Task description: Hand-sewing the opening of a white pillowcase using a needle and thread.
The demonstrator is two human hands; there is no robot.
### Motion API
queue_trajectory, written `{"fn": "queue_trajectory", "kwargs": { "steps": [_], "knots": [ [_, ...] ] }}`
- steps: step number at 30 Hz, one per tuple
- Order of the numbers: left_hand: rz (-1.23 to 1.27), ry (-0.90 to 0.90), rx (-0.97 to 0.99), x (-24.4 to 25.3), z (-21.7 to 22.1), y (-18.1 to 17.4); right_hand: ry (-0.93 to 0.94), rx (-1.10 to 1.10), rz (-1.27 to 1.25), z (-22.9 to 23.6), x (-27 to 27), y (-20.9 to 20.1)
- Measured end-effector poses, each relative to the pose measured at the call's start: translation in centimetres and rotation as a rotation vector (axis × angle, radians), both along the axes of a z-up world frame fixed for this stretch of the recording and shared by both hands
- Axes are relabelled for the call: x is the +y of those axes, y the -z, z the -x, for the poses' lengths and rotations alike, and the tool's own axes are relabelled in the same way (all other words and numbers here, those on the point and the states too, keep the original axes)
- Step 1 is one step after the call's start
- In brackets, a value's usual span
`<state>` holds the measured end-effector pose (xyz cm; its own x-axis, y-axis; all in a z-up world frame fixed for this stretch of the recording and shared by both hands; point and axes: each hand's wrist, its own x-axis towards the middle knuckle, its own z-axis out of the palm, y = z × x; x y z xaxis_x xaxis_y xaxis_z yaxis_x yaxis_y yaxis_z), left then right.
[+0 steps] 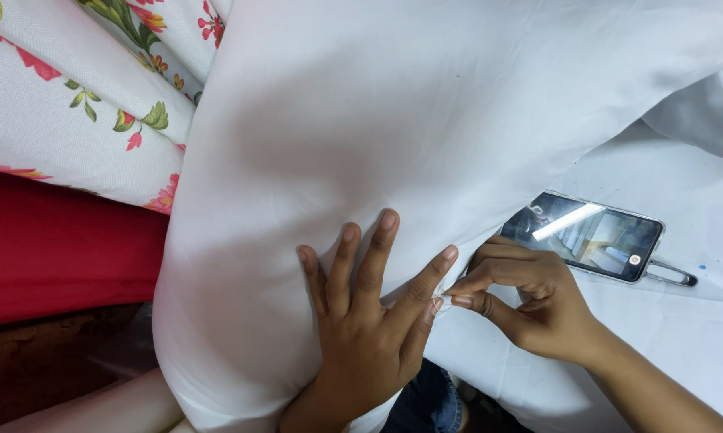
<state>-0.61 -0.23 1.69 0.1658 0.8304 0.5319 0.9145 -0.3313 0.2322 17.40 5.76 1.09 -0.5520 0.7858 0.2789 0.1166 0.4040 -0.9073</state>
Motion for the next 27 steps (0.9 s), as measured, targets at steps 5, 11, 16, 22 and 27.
{"fn": "queue_trajectory", "kwargs": {
  "steps": [5, 11, 16, 22, 27],
  "knots": [
    [0.011, -0.004, 0.014, -0.1, 0.0, 0.1, 0.003, 0.008, 0.011, 0.0, 0.0, 0.4],
    [0.012, -0.003, 0.032, -0.1, 0.1, 0.1, 0.025, 0.026, 0.019, 0.0, -0.1, 0.8],
    [0.019, -0.003, 0.032, -0.1, 0.1, 0.1, 0.03, 0.021, 0.006, -0.1, 0.0, 1.1],
    [0.028, 0.005, 0.011, -0.1, 0.1, 0.0, 0.047, 0.049, 0.021, 0.3, -0.2, 0.8],
    [0.024, 0.017, -0.012, -0.1, 0.2, 0.0, 0.075, 0.043, 0.054, 0.4, -0.5, 0.7]
  ]
}}
